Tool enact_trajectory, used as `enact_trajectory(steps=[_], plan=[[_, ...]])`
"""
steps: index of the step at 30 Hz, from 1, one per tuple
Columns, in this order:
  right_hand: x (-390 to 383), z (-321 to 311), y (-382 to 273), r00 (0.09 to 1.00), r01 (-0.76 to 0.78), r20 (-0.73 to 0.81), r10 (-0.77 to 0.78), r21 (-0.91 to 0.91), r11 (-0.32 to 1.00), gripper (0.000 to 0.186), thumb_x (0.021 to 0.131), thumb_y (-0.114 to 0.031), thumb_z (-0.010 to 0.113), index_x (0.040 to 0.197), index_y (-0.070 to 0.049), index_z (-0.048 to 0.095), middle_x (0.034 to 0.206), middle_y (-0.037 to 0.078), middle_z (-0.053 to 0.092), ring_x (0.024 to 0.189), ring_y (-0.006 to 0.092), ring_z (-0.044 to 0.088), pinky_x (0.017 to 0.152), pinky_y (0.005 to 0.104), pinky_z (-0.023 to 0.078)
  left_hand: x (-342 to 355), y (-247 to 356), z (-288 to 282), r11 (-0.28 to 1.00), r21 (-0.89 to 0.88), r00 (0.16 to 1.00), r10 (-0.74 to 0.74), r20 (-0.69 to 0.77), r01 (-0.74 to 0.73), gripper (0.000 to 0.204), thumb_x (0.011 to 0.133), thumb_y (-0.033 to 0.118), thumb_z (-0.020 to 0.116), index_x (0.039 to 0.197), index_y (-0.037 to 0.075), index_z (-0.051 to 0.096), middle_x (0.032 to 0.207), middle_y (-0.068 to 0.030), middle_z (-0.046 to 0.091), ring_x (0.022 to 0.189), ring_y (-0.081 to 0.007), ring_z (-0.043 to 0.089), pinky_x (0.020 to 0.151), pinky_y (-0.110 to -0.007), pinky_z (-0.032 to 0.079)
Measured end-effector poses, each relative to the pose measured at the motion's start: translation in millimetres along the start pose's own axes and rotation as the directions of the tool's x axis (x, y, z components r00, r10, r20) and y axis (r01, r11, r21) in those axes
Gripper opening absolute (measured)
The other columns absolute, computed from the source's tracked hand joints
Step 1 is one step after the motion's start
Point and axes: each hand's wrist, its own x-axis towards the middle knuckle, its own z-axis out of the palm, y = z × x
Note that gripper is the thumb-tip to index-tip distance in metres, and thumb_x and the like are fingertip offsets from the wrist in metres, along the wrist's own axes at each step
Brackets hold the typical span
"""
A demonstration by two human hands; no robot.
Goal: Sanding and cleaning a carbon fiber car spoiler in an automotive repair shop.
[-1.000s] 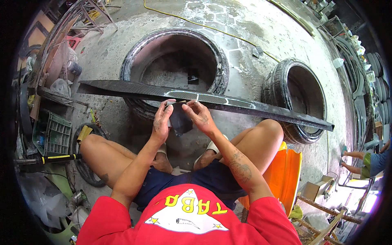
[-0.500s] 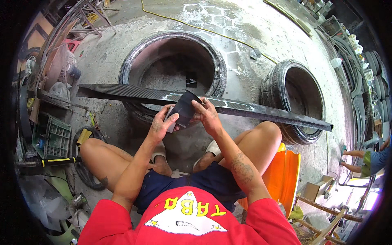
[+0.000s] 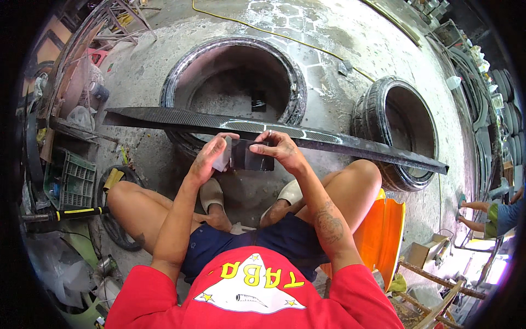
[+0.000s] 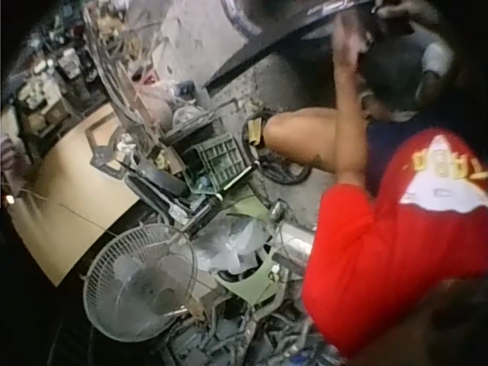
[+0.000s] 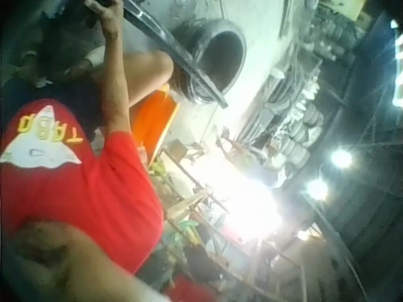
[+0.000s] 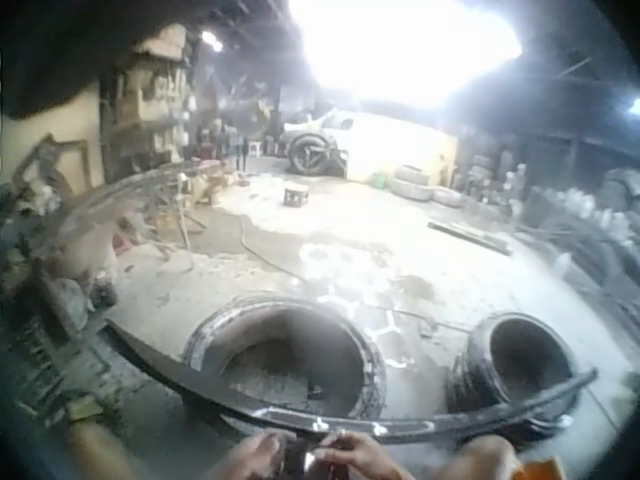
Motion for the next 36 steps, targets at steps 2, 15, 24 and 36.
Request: enact_trajectory(steps=[2,15,24,36], plan=[[2,3,8,0.996,0.066,-0.068,-0.056,0.148,0.987,0.022,0.091,-0.016,0.089,0.1,-0.009,0.07,0.097,-0.002,0.07,0.091,0.0088,0.063,0.084,0.0269,0.05,4,-17,2,0.998,0.027,0.999,0.051,-0.013,-0.051,0.063,0.103,0.055,0.068,0.141,0.005,0.059,0.106,-0.0002,0.067,0.089,-0.009,0.065,0.073,-0.026,0.054],[7,10,22,0.997,0.065,-0.03,-0.066,-0.012,0.998,0.024,0.094,-0.021,0.086,0.103,-0.005,0.071,0.095,0.0,0.072,0.085,0.0082,0.065,0.077,0.0246,0.051,3,-7,19,0.947,0.319,0.951,0.134,-0.278,-0.04,0.036,0.097,0.03,0.081,0.125,0.011,0.069,0.103,-0.0005,0.067,0.085,-0.0074,0.063,0.064,-0.026,0.055],[5,32,13,0.946,0.243,-0.163,-0.279,-0.21,0.947,0.022,0.11,-0.025,0.067,0.106,-0.004,0.065,0.088,-0.001,0.067,0.082,0.0043,0.056,0.074,0.0252,0.048,2,-13,30,0.994,0.107,0.971,0.039,-0.237,-0.014,0.046,0.104,0.046,0.072,0.13,0.009,0.067,0.099,-0.0005,0.064,0.077,-0.0086,0.061,0.061,-0.025,0.053],[-2,25,1,0.964,0.267,-0.012,-0.267,0.073,0.961,0.028,0.097,-0.019,0.084,0.114,-0.007,0.066,0.094,-0.002,0.069,0.085,0.0058,0.061,0.075,0.0261,0.051,-15,22,57,0.995,0.089,0.979,-0.018,-0.202,0.037,0.047,0.108,0.039,0.064,0.141,0.005,0.059,0.122,-0.0036,0.068,0.097,-0.009,0.067,0.074,-0.026,0.056]])
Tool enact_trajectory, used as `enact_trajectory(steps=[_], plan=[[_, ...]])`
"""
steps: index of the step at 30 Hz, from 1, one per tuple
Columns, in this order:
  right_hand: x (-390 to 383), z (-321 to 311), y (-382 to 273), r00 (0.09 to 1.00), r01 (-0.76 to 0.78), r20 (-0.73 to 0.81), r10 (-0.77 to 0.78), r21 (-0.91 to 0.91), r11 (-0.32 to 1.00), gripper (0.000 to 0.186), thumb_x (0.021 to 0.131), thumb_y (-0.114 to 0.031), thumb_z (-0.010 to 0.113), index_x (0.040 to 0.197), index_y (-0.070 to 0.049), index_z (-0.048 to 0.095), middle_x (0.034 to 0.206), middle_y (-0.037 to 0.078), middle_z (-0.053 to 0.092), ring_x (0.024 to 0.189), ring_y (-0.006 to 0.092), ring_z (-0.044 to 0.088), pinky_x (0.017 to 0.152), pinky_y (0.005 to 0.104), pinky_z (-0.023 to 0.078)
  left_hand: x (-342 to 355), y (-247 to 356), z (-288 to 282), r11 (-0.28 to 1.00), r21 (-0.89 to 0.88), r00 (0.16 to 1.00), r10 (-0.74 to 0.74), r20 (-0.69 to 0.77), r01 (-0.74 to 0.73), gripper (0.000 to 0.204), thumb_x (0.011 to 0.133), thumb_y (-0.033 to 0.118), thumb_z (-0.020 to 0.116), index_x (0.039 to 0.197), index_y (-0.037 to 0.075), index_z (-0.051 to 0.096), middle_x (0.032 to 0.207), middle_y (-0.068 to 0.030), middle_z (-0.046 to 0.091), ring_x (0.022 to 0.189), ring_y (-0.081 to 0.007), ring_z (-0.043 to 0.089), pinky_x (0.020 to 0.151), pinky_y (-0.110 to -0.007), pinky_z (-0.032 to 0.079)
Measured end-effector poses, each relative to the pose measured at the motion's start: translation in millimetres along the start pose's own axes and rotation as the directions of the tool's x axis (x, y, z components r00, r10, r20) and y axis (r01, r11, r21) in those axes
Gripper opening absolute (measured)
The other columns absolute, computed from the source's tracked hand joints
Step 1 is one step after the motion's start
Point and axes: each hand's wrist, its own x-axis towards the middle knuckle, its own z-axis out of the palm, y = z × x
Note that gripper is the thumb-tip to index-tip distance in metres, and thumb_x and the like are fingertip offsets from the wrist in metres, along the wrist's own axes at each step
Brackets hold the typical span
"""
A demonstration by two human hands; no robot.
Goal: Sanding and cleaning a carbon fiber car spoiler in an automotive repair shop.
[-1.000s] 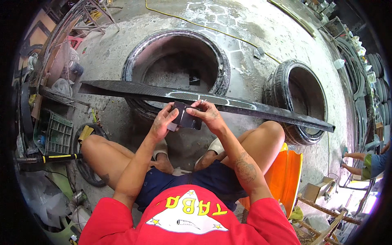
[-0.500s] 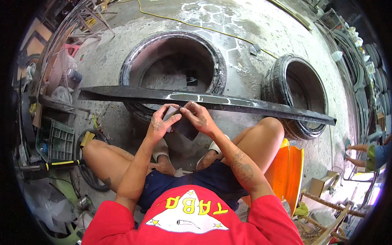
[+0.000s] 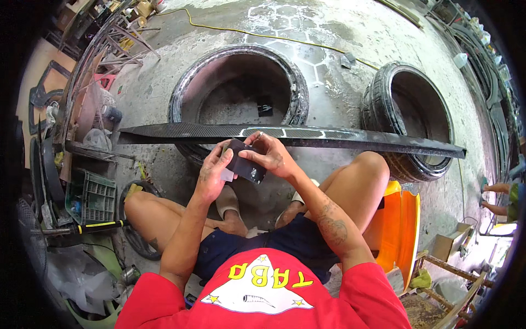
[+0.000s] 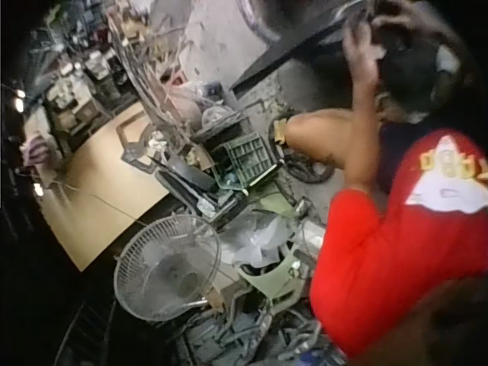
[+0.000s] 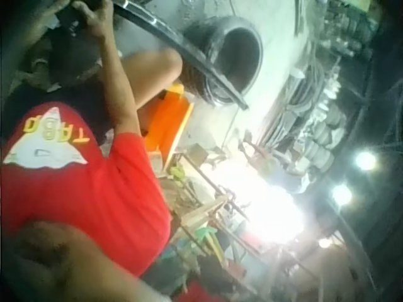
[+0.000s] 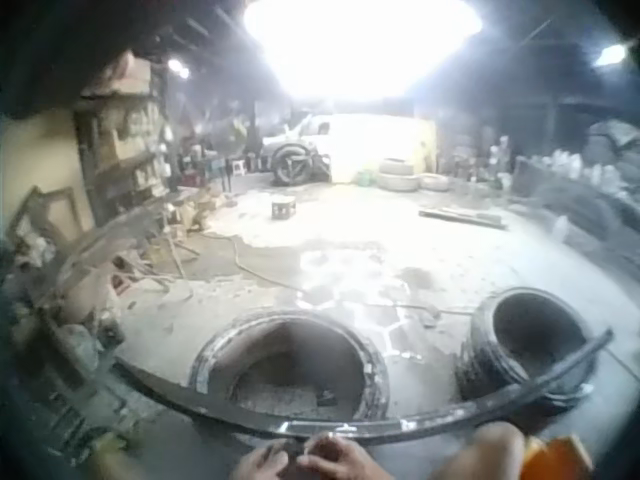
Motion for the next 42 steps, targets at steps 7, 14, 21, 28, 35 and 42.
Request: enact_trajectory(steps=[7,14,21,28,35,42], plan=[[-10,9,-16,0.998,0.063,0.004,-0.063,-0.075,0.995,0.032,0.091,-0.016,0.089,0.116,-0.007,0.069,0.082,-0.006,0.064,0.076,0.0027,0.055,0.067,0.0252,0.044,-5,-18,10,0.96,-0.272,0.997,0.071,0.024,-0.061,0.05,0.116,0.034,0.05,0.148,-0.004,0.055,0.134,-0.0125,0.067,0.119,-0.0189,0.067,0.107,-0.035,0.052],[-15,1,-21,0.999,0.026,0.024,-0.024,-0.106,0.994,0.036,0.089,-0.019,0.091,0.121,-0.008,0.079,0.076,-0.01,0.061,0.071,0.0006,0.05,0.063,0.0244,0.041,-6,-18,17,0.929,-0.37,1.0,0.03,0.008,-0.025,0.051,0.116,0.038,0.047,0.141,-0.005,0.059,0.131,-0.0149,0.07,0.117,-0.0225,0.07,0.101,-0.039,0.057],[-15,4,-12,0.996,0.083,0.051,-0.079,-0.077,0.994,0.046,0.089,-0.017,0.09,0.132,-0.007,0.078,0.09,-0.005,0.073,0.086,0.0015,0.061,0.078,0.0234,0.053,-6,-22,5,0.893,-0.449,0.999,-0.037,0.018,0.041,0.047,0.115,0.043,0.049,0.129,0.001,0.065,0.118,-0.0112,0.074,0.104,-0.0204,0.074,0.088,-0.036,0.06],[-14,1,-9,0.98,0.179,0.119,-0.158,-0.193,0.965,0.043,0.092,-0.019,0.087,0.132,-0.008,0.077,0.109,0.0,0.08,0.094,0.0037,0.065,0.085,0.0266,0.056,-9,-13,10,0.864,-0.493,0.993,-0.116,0.006,0.104,0.045,0.115,0.043,0.049,0.128,0.002,0.065,0.115,-0.0088,0.074,0.099,-0.0192,0.075,0.082,-0.035,0.061],[-13,0,-15,0.989,0.093,0.127,-0.08,-0.102,0.99,0.045,0.094,-0.02,0.086,0.135,-0.007,0.076,0.11,0.001,0.08,0.096,0.0046,0.066,0.087,0.0265,0.056,-9,-15,-2,0.908,-0.41,0.996,-0.068,0.061,0.087,0.04,0.115,0.038,0.05,0.124,0.003,0.066,0.111,-0.008,0.073,0.095,-0.0188,0.075,0.079,-0.034,0.062],[-15,1,-28,0.987,-0.005,0.162,0.005,-0.004,1.0,0.045,0.097,-0.019,0.083,0.14,-0.008,0.073,0.112,0.001,0.078,0.098,0.0051,0.066,0.089,0.026,0.055,-6,-9,6,0.873,-0.479,0.995,-0.103,0.004,0.092,0.04,0.116,0.036,0.049,0.124,0.0,0.065,0.115,-0.0105,0.072,0.102,-0.02,0.073,0.09,-0.038,0.061]])
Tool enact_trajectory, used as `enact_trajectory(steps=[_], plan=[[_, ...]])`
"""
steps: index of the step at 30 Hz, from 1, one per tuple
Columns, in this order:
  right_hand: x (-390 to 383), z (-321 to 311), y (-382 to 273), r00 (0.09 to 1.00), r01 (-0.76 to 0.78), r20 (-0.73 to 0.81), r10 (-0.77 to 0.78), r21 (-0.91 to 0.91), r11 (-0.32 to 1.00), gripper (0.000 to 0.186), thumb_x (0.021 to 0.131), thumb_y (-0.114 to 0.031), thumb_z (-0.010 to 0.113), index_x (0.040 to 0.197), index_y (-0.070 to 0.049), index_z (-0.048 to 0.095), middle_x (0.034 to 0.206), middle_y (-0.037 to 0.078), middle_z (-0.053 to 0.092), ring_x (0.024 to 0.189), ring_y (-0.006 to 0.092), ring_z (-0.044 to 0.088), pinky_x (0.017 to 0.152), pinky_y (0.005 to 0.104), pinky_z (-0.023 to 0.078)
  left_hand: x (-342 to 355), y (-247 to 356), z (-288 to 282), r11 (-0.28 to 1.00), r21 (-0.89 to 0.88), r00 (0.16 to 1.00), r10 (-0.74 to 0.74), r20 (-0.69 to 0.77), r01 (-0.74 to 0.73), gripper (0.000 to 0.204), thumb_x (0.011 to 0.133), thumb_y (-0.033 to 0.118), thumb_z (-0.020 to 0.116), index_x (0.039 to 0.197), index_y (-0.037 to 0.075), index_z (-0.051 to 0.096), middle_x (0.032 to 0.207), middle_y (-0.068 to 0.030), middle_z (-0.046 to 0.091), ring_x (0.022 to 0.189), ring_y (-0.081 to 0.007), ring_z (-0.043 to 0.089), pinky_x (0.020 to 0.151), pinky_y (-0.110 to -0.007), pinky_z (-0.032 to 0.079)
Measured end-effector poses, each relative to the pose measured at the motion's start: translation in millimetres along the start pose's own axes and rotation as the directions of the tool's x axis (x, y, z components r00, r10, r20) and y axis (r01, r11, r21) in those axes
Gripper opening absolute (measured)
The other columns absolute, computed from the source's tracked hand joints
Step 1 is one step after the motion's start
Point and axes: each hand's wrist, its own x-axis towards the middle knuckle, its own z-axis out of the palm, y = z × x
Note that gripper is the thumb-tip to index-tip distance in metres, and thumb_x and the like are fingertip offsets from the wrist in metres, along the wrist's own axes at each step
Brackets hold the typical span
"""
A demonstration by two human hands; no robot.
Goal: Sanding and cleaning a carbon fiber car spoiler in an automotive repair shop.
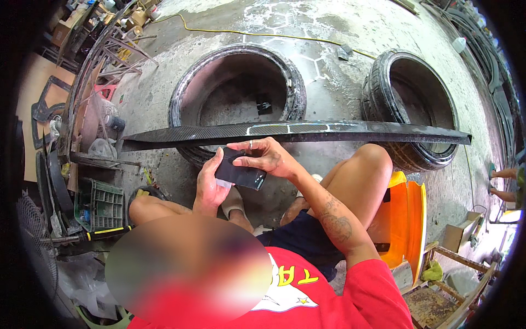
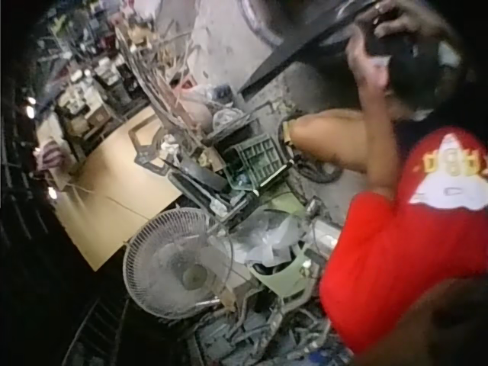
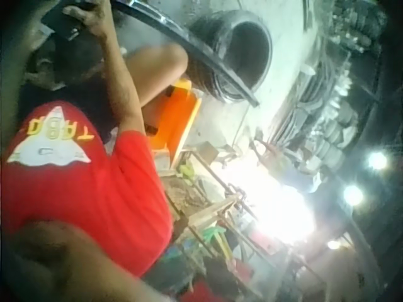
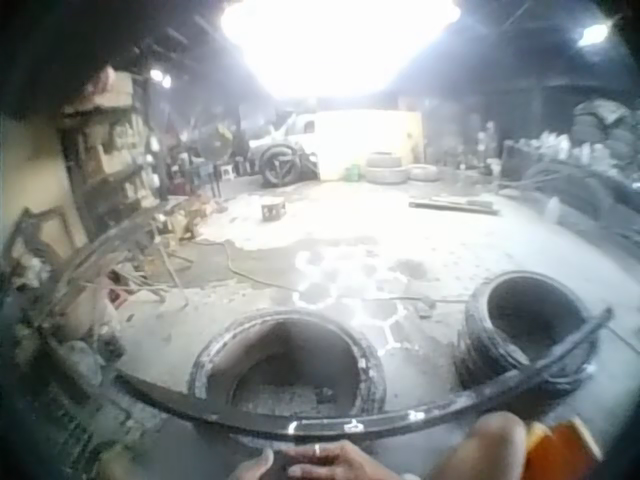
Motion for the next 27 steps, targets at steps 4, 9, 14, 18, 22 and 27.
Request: enact_trajectory(steps=[4,9,14,18,22,27], plan=[[2,4,0,1.0,0.012,-0.008,-0.012,0.003,1.0,0.05,0.096,-0.02,0.085,0.142,-0.008,0.071,0.101,-0.003,0.076,0.09,0.004,0.063,0.082,0.0253,0.054,-1,7,-1,0.999,0.03,0.999,0.008,0.041,-0.009,0.043,0.116,0.035,0.047,0.127,-0.002,0.065,0.118,-0.0124,0.072,0.105,-0.0203,0.073,0.093,-0.037,0.06],[-3,-3,16,0.959,0.201,-0.188,-0.21,-0.065,0.977,0.071,0.08,-0.028,0.098,0.138,-0.008,0.061,0.082,-0.005,0.058,0.077,0.0055,0.054,0.069,0.0249,0.044,-15,17,30,0.86,0.479,0.984,0.141,0.109,-0.176,0.049,0.116,0.033,0.045,0.136,-0.008,0.065,0.124,-0.0142,0.071,0.111,-0.0192,0.071,0.1,-0.033,0.056],[-13,-1,-8,0.884,0.139,-0.355,-0.303,-0.42,0.897,0.056,0.073,-0.03,0.102,0.1,-0.011,0.057,0.087,-0.005,0.054,0.08,0.0044,0.049,0.066,0.0263,0.038,-30,10,44,0.707,0.635,0.941,0.323,0.104,-0.313,0.046,0.117,0.033,0.045,0.133,-0.003,0.066,0.122,-0.0102,0.068,0.11,-0.0167,0.066,0.096,-0.031,0.053],[-18,3,-10,0.93,0.224,-0.251,-0.269,-0.196,0.955,0.042,0.079,-0.026,0.099,0.083,-0.008,0.061,0.073,-0.008,0.056,0.072,0.0,0.05,0.058,0.0226,0.039,-34,-1,51,0.358,0.754,0.763,0.582,0.281,-0.551,0.046,0.116,0.032,0.044,0.128,-0.004,0.07,0.121,-0.0148,0.067,0.111,-0.0253,0.064,0.1,-0.037,0.049],[-23,6,-20,0.876,0.35,-0.276,-0.396,-0.202,0.915,0.037,0.078,-0.021,0.098,0.097,-0.006,0.07,0.102,0.001,0.07,0.08,0.0055,0.063,0.066,0.0247,0.052,-35,-5,51,0.374,0.709,0.73,0.62,0.288,-0.597,0.049,0.115,0.035,0.046,0.129,-0.006,0.068,0.123,-0.0174,0.066,0.112,-0.0274,0.063,0.101,-0.039,0.049],[-23,0,-27,0.841,0.482,-0.101,-0.532,-0.309,0.82,0.037,0.085,-0.016,0.091,0.118,-0.008,0.078,0.112,0.008,0.07,0.099,0.016,0.07,0.075,0.0288,0.057,-29,-10,48,0.471,0.613,0.732,0.621,0.28,-0.634,0.052,0.115,0.034,0.044,0.137,-0.009,0.062,0.13,-0.0152,0.062,0.118,-0.0237,0.061,0.105,-0.038,0.048]])
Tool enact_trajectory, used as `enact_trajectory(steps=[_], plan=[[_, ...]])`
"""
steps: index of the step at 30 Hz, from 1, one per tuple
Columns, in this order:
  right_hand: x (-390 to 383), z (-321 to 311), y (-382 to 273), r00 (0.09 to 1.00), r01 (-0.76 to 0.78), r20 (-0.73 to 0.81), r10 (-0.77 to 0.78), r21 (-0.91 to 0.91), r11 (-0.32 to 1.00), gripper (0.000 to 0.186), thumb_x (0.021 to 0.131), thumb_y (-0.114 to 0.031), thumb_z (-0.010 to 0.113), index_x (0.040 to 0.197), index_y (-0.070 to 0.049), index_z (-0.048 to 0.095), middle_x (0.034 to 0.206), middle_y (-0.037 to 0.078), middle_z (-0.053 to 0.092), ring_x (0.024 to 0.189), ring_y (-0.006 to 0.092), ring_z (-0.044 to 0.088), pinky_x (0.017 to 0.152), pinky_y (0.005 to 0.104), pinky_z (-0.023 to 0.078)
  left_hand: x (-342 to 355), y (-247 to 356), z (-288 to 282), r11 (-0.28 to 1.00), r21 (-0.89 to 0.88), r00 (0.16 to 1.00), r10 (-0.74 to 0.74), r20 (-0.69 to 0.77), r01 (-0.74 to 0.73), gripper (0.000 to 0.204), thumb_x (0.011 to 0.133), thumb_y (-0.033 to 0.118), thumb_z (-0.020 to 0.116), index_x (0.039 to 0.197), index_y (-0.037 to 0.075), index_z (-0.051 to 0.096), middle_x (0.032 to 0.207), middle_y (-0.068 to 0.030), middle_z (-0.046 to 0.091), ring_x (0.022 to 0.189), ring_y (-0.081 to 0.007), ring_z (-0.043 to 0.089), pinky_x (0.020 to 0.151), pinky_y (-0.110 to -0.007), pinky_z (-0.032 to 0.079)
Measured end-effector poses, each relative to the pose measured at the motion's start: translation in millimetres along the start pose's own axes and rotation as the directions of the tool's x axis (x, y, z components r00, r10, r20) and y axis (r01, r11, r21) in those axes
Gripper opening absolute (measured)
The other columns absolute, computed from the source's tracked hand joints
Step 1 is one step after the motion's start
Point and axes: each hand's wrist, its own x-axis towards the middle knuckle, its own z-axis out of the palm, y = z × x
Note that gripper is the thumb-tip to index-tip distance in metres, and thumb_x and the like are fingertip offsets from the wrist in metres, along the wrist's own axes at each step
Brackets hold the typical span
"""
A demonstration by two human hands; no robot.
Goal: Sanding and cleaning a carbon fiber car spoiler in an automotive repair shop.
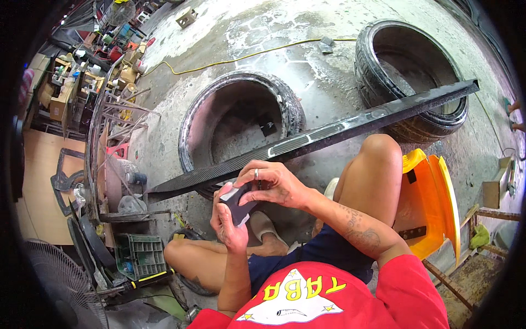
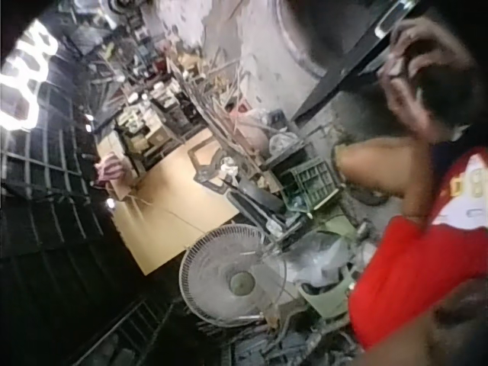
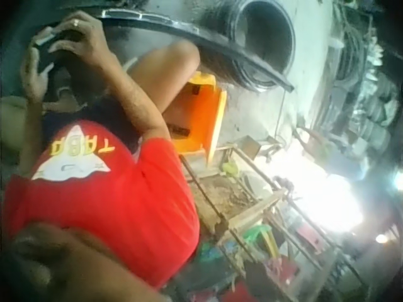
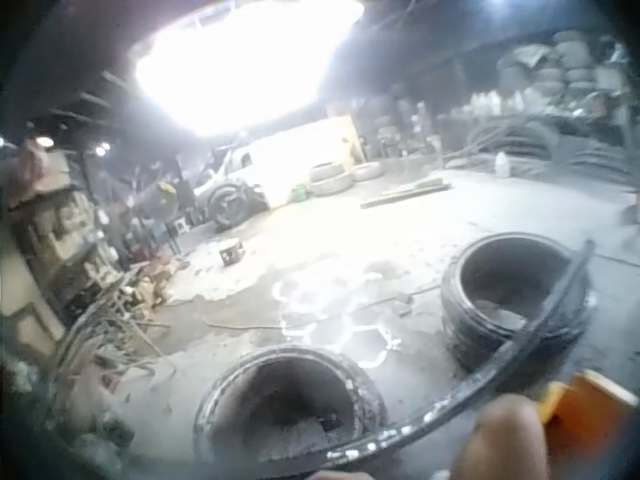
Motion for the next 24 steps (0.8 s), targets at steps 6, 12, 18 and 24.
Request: enact_trajectory(steps=[6,12,18,24], plan=[[1,-3,4,0.999,-0.047,0.019,0.044,0.224,0.973,0.021,0.102,-0.007,0.072,0.121,-0.003,0.079,0.109,0.01,0.071,0.089,0.0152,0.071,0.078,0.0299,0.06,2,6,2,0.963,-0.25,0.993,-0.111,-0.045,0.097,0.057,0.115,0.04,0.047,0.137,-0.011,0.061,0.13,-0.0145,0.062,0.116,-0.0223,0.062,0.103,-0.036,0.049],[4,-3,8,0.994,-0.081,0.093,0.057,0.287,0.954,0.024,0.104,-0.006,0.069,0.127,-0.004,0.077,0.106,0.008,0.067,0.083,0.0128,0.067,0.074,0.0292,0.057,1,9,1,0.857,-0.457,0.965,-0.264,0.014,0.241,0.057,0.115,0.041,0.048,0.14,-0.009,0.057,0.133,-0.0141,0.063,0.117,-0.0218,0.065,0.102,-0.037,0.053],[-1,19,10,0.963,-0.166,-0.148,0.226,0.331,0.929,0.02,0.1,-0.009,0.077,0.118,-0.001,0.072,0.106,0.008,0.071,0.083,0.014,0.072,0.068,0.0277,0.061,2,-6,-2,0.909,-0.372,0.976,-0.215,-0.03,0.189,0.051,0.116,0.038,0.045,0.138,-0.005,0.061,0.132,-0.016,0.062,0.119,-0.0256,0.064,0.108,-0.041,0.05],[-22,43,31,0.813,-0.494,0.055,0.579,0.593,0.636,0.039,0.097,-0.017,0.08,0.128,0.0,0.064,0.122,0.011,0.069,0.115,0.0172,0.068,0.095,0.0346,0.062,4,-34,-10,0.975,0.185,0.986,-0.099,-0.137,0.124,0.041,0.116,0.023,0.045,0.135,-0.003,0.071,0.156,-0.0152,0.046,0.143,-0.0236,0.046,0.12,-0.039,0.036]])
